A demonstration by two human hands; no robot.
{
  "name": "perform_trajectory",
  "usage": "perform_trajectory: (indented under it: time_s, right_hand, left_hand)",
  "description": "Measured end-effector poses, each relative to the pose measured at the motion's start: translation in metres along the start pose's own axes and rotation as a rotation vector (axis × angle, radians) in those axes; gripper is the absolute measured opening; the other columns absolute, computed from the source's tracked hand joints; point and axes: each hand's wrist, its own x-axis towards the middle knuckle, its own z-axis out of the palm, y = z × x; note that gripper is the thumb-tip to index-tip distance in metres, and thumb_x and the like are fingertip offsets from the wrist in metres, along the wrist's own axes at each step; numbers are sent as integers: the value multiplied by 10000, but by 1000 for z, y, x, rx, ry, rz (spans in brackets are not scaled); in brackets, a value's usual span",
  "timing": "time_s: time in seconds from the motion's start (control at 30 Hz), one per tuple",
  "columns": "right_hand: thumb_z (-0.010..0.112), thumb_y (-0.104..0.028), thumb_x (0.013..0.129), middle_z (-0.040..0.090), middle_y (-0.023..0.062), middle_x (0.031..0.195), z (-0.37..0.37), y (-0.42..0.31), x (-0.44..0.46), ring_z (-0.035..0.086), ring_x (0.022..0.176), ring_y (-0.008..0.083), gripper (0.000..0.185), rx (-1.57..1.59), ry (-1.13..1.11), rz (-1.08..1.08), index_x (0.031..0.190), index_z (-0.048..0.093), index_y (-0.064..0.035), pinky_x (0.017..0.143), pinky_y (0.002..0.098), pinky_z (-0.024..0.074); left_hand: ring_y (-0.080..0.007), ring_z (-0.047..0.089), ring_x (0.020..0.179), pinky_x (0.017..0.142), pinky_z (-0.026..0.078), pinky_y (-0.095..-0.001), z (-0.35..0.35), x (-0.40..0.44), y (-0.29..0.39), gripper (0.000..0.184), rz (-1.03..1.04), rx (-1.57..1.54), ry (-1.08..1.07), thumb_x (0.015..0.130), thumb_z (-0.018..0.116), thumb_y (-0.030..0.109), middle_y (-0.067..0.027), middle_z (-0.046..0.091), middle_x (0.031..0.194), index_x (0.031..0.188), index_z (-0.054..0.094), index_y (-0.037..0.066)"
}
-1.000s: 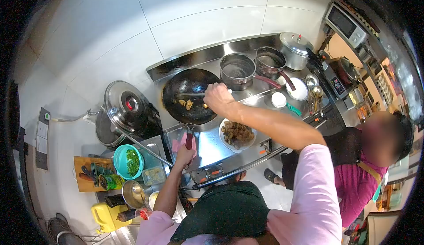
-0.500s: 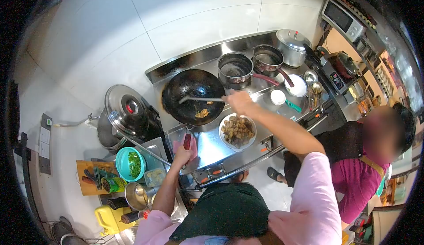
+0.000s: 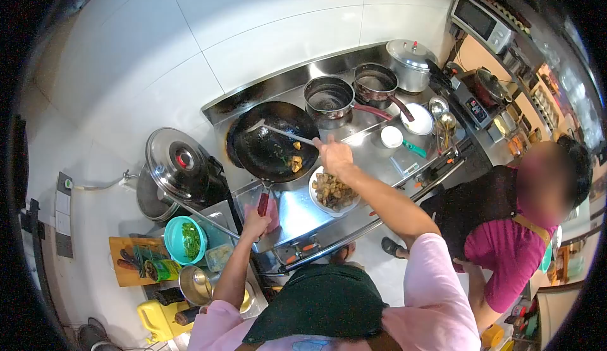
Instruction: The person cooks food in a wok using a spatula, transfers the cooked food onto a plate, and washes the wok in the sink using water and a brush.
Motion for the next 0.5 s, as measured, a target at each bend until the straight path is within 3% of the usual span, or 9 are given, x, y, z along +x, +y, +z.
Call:
perform_trajectory:
  time_s: [0.07,0.17,0.27,0.37,0.5]
  right_hand:
    - [617,-105,812,522,249,1265,5,-3,-6,689,943,346,642,50,-30,-12,1427,443,-175,791,428,569]
    - [614,-112,820,603,218,1169,-4,9,-22,698,927,331,529,-72,-71,-103,1343,542,-148,764,421,568]
    - [610,-140,838,675,175,1026,-31,30,-39,705,907,311,364,-243,-272,-130,1199,648,-114,757,414,564]
    - [589,-138,854,705,148,938,-72,26,-59,707,914,296,237,-234,-272,-57,1054,707,-93,767,406,565]
    - [562,-120,867,673,181,1075,-60,14,-60,707,924,298,362,-207,-211,45,1222,615,-69,764,392,570]
  left_hand:
    - [-185,547,408,360,406,-346,-3,4,-3,160,7,5,-12,750,611,67,-68,549,554,890,572,1]
    - [-187,551,410,359,404,-349,-5,6,-9,146,-6,2,-31,752,614,72,-65,543,543,870,568,-1]
    - [-190,554,412,359,402,-349,-2,1,-4,129,-7,-11,-8,753,614,74,-71,546,537,846,564,1]
    - [-197,563,416,364,410,-346,-1,-2,-2,142,-17,23,3,746,601,78,-89,567,553,861,576,-2]
    - [-203,578,423,375,429,-343,-1,0,-9,219,10,65,38,732,574,84,-114,600,587,929,606,-8]
